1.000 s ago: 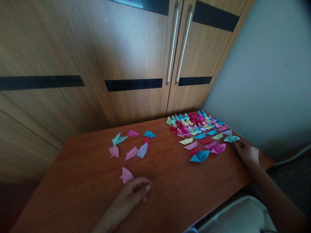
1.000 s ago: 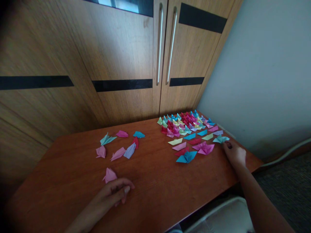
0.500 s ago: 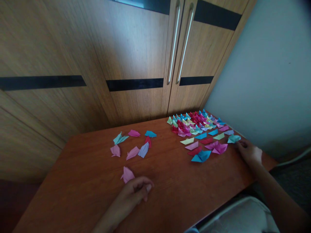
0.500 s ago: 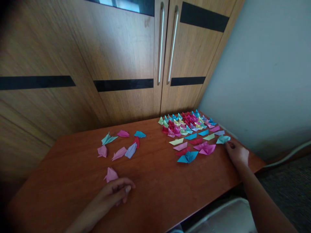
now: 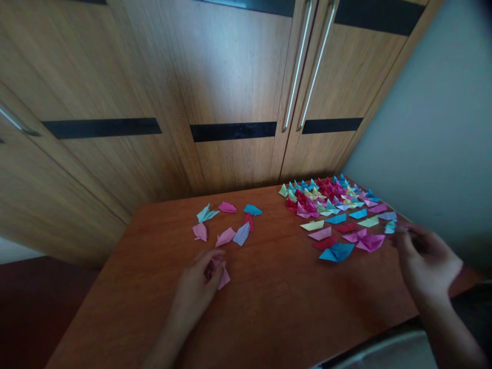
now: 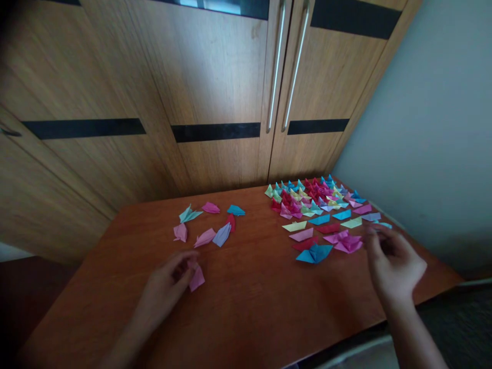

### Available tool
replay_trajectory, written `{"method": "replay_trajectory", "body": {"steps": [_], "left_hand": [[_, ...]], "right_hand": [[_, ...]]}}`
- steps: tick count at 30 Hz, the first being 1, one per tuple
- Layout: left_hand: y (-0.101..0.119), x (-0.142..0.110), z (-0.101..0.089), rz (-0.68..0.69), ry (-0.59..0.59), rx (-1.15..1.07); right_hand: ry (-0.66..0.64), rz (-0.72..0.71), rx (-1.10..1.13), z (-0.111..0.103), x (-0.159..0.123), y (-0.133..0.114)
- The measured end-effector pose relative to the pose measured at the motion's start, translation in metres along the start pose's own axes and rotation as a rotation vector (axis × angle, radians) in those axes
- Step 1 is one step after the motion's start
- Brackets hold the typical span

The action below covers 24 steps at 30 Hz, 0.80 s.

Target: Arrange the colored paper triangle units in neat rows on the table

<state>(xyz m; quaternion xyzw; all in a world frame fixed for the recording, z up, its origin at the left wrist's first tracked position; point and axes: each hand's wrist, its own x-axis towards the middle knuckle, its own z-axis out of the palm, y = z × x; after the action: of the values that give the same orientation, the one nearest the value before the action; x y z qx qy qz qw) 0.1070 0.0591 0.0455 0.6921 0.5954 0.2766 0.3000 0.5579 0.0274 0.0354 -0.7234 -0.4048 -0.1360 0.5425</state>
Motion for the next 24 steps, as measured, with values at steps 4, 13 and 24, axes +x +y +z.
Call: {"method": "replay_trajectory", "body": {"steps": [4, 13, 24], "left_hand": [[-0.021, 0.002, -0.003, 0.061, 0.028, 0.319], [-0.021, 0.017, 0.019, 0.187, -0.025, 0.22], [-0.008, 0.029, 0.04, 0.37, 0.131, 0.028]], "right_hand": [[-0.478, -0.183, 0.238, 0.022, -0.049, -0.084], [-1.296, -0.307, 0.379, 0.105, -0.134, -0.161], [-1.211, -0.177, 0.514, 0.121, -0.156, -0.17]]}}
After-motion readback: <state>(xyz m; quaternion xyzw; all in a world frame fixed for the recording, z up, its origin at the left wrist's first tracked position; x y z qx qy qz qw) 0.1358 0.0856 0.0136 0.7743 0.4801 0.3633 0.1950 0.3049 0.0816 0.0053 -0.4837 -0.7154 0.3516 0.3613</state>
